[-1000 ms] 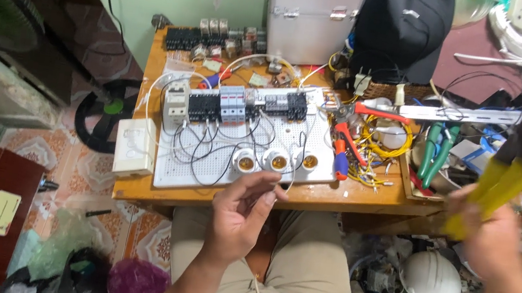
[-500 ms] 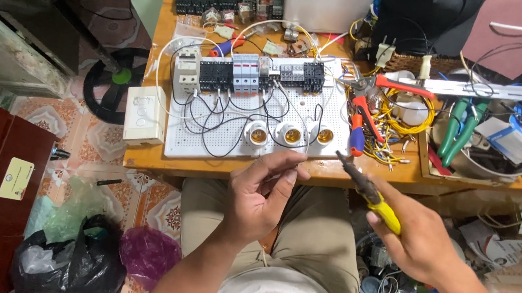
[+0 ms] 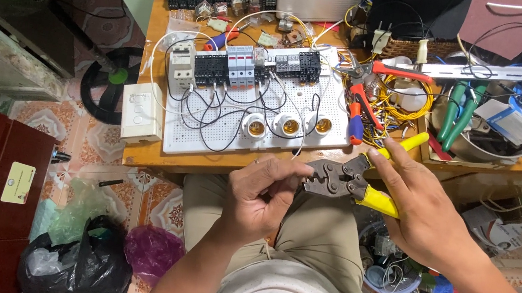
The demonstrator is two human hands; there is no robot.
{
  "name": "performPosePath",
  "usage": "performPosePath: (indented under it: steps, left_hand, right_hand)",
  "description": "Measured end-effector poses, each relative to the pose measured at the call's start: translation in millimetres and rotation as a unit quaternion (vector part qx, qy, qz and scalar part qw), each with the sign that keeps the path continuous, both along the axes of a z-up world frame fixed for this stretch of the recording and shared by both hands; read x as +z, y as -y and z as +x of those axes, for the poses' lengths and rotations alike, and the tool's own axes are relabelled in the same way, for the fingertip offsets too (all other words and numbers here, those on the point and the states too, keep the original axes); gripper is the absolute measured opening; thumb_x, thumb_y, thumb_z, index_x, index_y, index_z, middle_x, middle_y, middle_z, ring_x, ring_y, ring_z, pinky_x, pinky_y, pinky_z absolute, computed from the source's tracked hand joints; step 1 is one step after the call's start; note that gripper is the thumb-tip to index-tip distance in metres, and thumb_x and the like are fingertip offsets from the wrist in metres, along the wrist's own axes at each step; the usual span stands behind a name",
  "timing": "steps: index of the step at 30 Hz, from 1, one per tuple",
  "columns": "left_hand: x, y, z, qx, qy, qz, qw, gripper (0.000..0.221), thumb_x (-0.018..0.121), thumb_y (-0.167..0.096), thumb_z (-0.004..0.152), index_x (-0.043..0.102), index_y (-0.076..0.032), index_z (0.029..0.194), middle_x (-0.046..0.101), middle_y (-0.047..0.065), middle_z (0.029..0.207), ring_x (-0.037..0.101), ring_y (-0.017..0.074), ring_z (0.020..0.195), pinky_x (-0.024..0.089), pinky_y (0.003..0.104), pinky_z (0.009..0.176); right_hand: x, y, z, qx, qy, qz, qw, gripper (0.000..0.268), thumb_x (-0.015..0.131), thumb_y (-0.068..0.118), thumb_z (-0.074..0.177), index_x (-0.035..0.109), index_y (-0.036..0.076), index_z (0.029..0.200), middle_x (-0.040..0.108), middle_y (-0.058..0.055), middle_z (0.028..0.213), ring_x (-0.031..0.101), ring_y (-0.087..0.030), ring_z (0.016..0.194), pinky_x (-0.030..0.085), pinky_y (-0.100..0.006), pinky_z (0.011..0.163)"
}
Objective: Assembling and wiring electrical relay connections on a test board using various tools like wire strippers, crimpers, and screwdrivers.
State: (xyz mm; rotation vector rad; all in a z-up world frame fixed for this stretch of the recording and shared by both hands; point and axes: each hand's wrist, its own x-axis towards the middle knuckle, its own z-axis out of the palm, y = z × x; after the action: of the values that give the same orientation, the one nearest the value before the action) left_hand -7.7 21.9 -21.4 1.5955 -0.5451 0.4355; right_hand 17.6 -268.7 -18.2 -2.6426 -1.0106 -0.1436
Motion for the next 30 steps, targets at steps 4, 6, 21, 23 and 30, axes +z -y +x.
performPosePath:
  steps: [4,6,21,23,30]
  left_hand:
    - [-2.6,-0.8,-0.8,-0.021,0.010,0.008,1.000,0.033,0.057,0.006,0.090,0.072,-0.009,0.115,0.055,-0.003,0.075,0.046,0.0111,0.069,0.041,0.024,0.064]
    - [-0.4,1.0,-2.7,-0.013,0.001,0.010,1.000,0.032,0.058,0.007,0.092,0.072,-0.010,0.114,0.060,-0.002,0.080,0.045,0.0109,0.068,0.042,0.024,0.064]
    - [-2.0,-1.8,-6.1,-0.037,-0.035,-0.018,0.999,0.025,0.060,-0.004,0.097,0.072,-0.011,0.117,0.045,-0.006,0.071,0.040,0.0094,0.067,0.034,0.024,0.061]
    - [-1.4,-1.7,-6.5,-0.037,-0.038,-0.020,0.998,0.025,0.060,-0.004,0.097,0.073,-0.011,0.117,0.044,-0.006,0.071,0.039,0.0089,0.065,0.034,0.023,0.061]
    - [-1.4,-3.1,-6.8,-0.054,-0.041,-0.028,0.997,0.020,0.061,-0.015,0.102,0.072,-0.010,0.118,0.050,-0.005,0.074,0.043,0.0103,0.071,0.037,0.025,0.065]
  right_hand:
    - [0.9,-2.2,-1.2,-0.009,0.006,0.002,1.000,0.104,0.063,-0.002,0.066,0.026,0.008,0.162,0.026,-0.029,0.167,0.037,-0.048,0.147,0.033,-0.056,0.116]
    - [-0.4,-1.9,-2.0,-0.003,0.015,-0.001,1.000,0.103,0.064,-0.001,0.067,0.026,0.008,0.162,0.026,-0.029,0.167,0.036,-0.048,0.148,0.033,-0.056,0.117]
    - [-7.6,0.6,3.5,-0.014,0.123,-0.025,0.992,0.077,0.068,0.008,0.089,0.037,0.015,0.159,0.046,-0.023,0.143,0.055,-0.034,0.097,0.049,-0.052,0.093]
    - [-9.0,3.0,3.7,-0.017,0.119,-0.026,0.992,0.080,0.069,0.007,0.087,0.037,0.016,0.159,0.046,-0.023,0.142,0.054,-0.035,0.098,0.049,-0.052,0.094]
    - [-11.6,5.3,5.2,-0.027,0.123,-0.035,0.991,0.077,0.070,0.011,0.088,0.039,0.018,0.159,0.047,-0.023,0.141,0.053,-0.037,0.099,0.048,-0.053,0.092]
